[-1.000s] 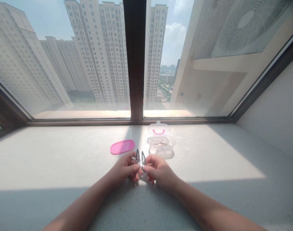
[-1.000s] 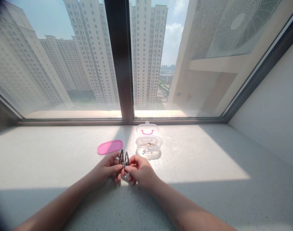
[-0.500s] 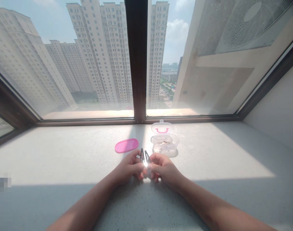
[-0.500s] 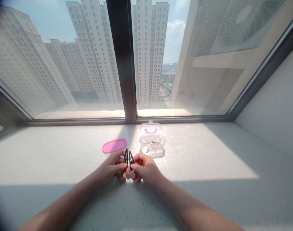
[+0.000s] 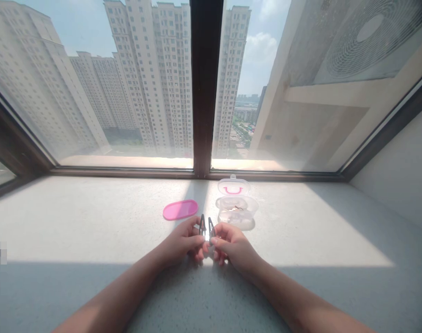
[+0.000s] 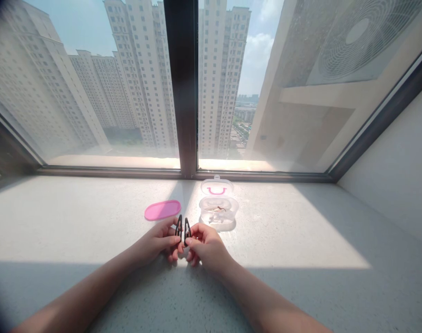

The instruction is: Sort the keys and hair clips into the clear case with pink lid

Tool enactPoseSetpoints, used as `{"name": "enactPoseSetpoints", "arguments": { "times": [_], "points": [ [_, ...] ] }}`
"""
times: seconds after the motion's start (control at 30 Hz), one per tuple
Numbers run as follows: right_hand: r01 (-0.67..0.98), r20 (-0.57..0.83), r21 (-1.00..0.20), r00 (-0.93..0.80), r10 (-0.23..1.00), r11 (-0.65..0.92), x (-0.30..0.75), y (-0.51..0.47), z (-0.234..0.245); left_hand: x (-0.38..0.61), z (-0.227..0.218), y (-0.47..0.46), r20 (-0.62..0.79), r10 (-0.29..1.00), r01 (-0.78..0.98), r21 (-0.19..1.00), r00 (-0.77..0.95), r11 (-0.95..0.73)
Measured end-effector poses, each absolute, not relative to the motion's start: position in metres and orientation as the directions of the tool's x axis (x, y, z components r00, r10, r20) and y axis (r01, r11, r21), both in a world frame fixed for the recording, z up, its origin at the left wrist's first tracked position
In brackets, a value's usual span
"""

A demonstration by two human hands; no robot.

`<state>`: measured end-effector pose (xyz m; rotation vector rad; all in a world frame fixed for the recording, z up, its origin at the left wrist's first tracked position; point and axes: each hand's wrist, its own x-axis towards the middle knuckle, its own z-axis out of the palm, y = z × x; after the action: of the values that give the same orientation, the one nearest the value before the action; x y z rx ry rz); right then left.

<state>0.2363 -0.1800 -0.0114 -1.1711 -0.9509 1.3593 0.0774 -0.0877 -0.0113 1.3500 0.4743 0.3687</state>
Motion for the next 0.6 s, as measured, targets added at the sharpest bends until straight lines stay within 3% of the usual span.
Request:
{"name": "enactPoseSetpoints", "arguments": {
  "times": [0.6],
  "points": [
    [-0.210,-0.146,-0.969,0.071,0.987,-0.129,0.2363,-0.1791,-0.0107,0.0792,-0.0084,-0.0877,-0.123,0.519,0.005,0.975,0.846,0.223]
  ]
}}
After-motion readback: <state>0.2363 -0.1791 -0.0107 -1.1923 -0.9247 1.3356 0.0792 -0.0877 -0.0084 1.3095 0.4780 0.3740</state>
